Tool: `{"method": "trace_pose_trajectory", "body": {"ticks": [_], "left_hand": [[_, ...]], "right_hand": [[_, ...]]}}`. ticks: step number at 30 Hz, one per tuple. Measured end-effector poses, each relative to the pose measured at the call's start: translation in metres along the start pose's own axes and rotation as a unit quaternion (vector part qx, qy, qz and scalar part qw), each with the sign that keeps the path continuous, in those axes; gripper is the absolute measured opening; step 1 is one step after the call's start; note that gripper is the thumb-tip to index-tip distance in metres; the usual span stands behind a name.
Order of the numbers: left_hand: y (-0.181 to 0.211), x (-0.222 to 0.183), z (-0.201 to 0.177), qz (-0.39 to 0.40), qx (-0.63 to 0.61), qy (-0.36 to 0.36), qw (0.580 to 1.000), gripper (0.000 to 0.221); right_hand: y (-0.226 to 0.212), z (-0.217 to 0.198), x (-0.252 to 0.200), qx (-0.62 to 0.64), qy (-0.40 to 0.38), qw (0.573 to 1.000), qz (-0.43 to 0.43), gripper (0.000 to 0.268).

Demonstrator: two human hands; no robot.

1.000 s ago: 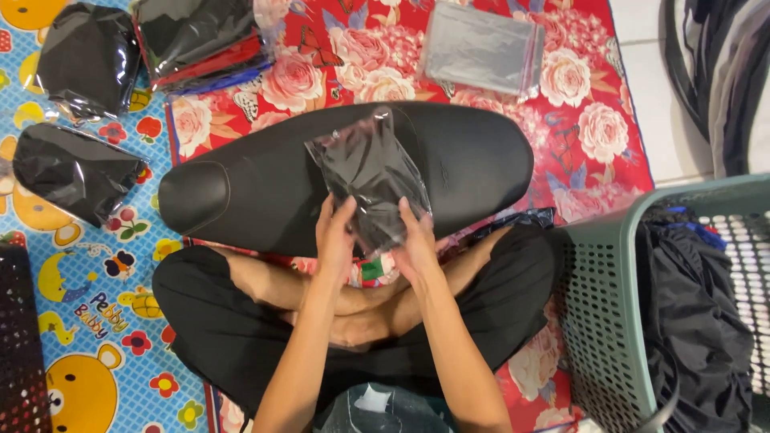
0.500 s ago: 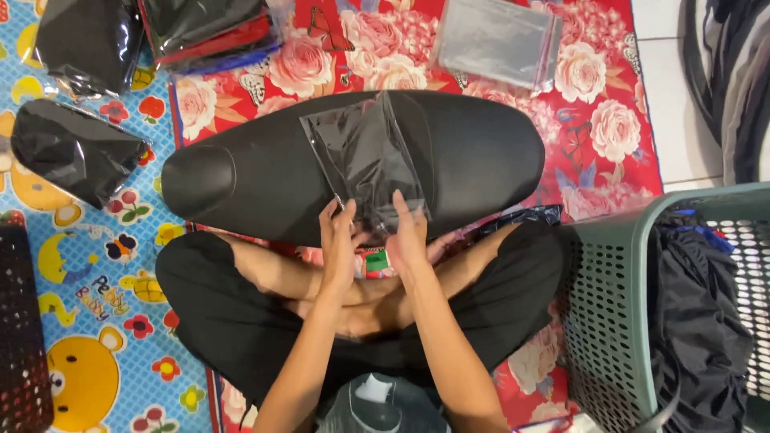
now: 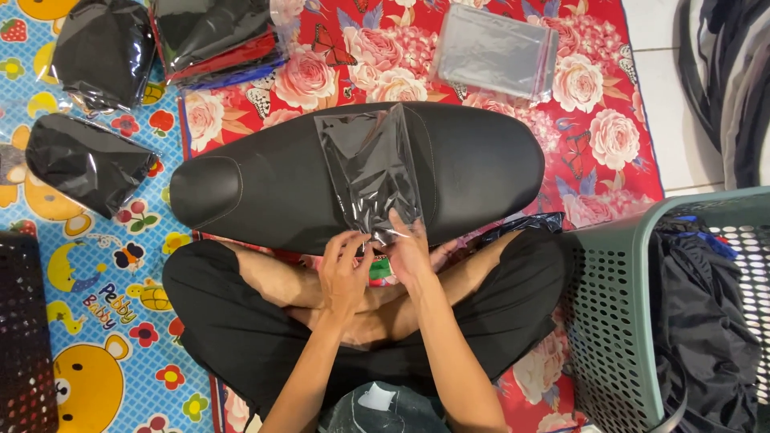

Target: The person folds a black fabric seat cover, places it inside a clear plastic sleeve, and then fits a larger black elasticized cover over a motorcycle seat.

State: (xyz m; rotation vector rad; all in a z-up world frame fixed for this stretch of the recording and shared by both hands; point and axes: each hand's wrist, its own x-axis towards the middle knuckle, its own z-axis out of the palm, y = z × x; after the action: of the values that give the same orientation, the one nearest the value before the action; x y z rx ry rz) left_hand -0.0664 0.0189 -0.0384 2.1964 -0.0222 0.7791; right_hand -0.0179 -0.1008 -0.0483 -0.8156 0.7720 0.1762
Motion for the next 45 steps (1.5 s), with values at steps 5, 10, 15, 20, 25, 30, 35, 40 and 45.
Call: {"method": "trace_pose_trajectory", "body": {"ticks": [5,10,15,20,25,30,35,40,45], "left_hand": [[-0.001,0.005,-0.011,0.026,-0.025,-0.004,0.999,0.017],[0.004,0.015,-0.016,0.092,-0.015,0.026,0.995,0.016],[-0.008,0.011,-0.011,0.091,-0.017,0.051,0.994,0.024],[0.005,0.028,-0.003,-0.045,-0.073,0.044,0.995,0.035],[0.007,0.032,0.007,-0.099,-0.072,0.054,0.991,0.015],[0.017,0.036,0.020,-0.279,-0.187,0.052,0.941,0.022],[-0.006,0.023,0.037,-0.319,-0.133,0.040,0.937,0.011],[-0.006,0.012,0.034,-0.260,-0.077,0.027,0.962,0.007],[-0.015,-0.010,0.034,-0.306,-0.090,-0.061,0.946,0.011]], "right_hand": [[0.000,0.008,0.000,0.058,0.001,0.998,-0.004,0.062],[0.023,-0.003,0.029,0.059,0.013,0.998,-0.031,0.040],[0.021,0.006,0.019,0.131,0.034,0.990,-0.026,0.061],[-0.011,0.046,-0.021,0.165,-0.002,0.985,-0.048,0.050],[0.018,0.016,0.014,0.125,-0.003,0.989,-0.076,0.031],[0.015,0.019,0.011,0.153,-0.010,0.985,-0.075,0.020],[0.006,0.025,-0.001,0.152,-0.018,0.984,-0.093,0.015],[0.007,0.020,0.005,0.110,0.008,0.988,-0.105,0.025],[-0.025,0.050,-0.036,0.045,0.081,0.995,-0.039,0.115]]}}
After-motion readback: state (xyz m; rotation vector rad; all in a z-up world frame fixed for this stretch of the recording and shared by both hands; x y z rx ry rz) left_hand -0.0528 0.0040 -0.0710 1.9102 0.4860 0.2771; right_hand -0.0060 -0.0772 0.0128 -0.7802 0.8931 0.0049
